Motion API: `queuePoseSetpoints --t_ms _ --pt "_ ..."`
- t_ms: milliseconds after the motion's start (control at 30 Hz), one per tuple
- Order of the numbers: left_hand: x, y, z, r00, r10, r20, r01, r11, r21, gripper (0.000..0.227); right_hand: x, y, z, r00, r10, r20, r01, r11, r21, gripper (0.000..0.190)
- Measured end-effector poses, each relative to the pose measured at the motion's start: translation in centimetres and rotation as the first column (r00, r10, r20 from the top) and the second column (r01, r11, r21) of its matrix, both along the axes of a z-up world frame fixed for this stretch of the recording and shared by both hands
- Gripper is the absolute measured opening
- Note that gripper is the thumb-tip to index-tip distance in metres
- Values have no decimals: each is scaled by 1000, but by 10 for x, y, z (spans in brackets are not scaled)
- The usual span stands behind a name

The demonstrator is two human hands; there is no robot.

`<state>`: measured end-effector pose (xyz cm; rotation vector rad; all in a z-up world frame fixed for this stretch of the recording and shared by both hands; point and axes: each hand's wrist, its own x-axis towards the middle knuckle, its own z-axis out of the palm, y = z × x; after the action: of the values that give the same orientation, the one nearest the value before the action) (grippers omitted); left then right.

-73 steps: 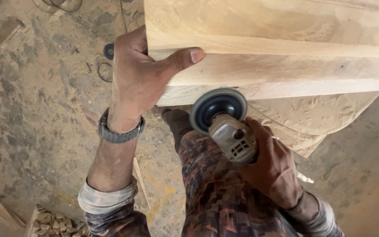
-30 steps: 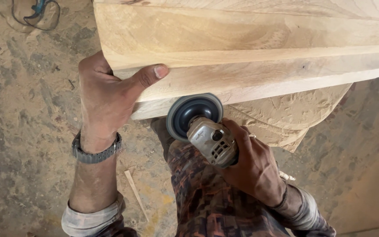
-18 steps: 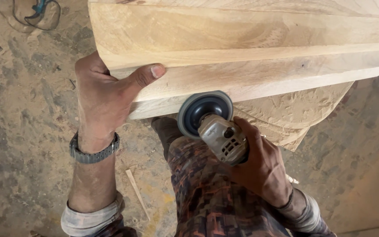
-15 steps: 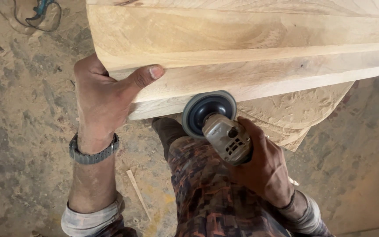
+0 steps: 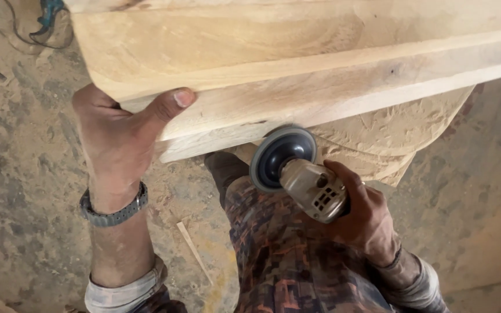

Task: The person uses an angle grinder with a sanding disc to smooth the edges and surfaces of a large wooden board. They reposition the board several times to access different sides and continue sanding along the edges and flat surfaces.

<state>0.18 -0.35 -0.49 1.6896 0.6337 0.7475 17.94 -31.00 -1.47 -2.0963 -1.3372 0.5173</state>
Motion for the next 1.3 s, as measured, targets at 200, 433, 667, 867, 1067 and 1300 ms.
queuePoseSetpoints --t_ms 200,433,667,867,1067,1300 --pt "0 -3 6 998 42 -51 -41 999 16 47 -7 9 6 1000 13 22 -12 1000 -21 95" --pt "-6 -1 -5 997 46 -67 -43 998 53 48 -15 25 11 1000 29 2 -29 998 -60 97" --pt "-6 -1 -4 996 51 -76 -47 998 46 49 -16 24 6 999 -4 -34 1 996 -92 90" --pt "-2 -3 2 993 71 -91 -67 997 48 52 -14 24 8 1000 -28 -8 28 999 -41 88" --pt "-5 -2 -2 994 64 -92 -60 997 39 48 -12 24 6 999 -49 -5 49 997 -56 87" --pt "-4 -4 -1 997 53 -63 -54 998 -13 46 -12 29 10 999 -37 -5 37 999 -40 88"
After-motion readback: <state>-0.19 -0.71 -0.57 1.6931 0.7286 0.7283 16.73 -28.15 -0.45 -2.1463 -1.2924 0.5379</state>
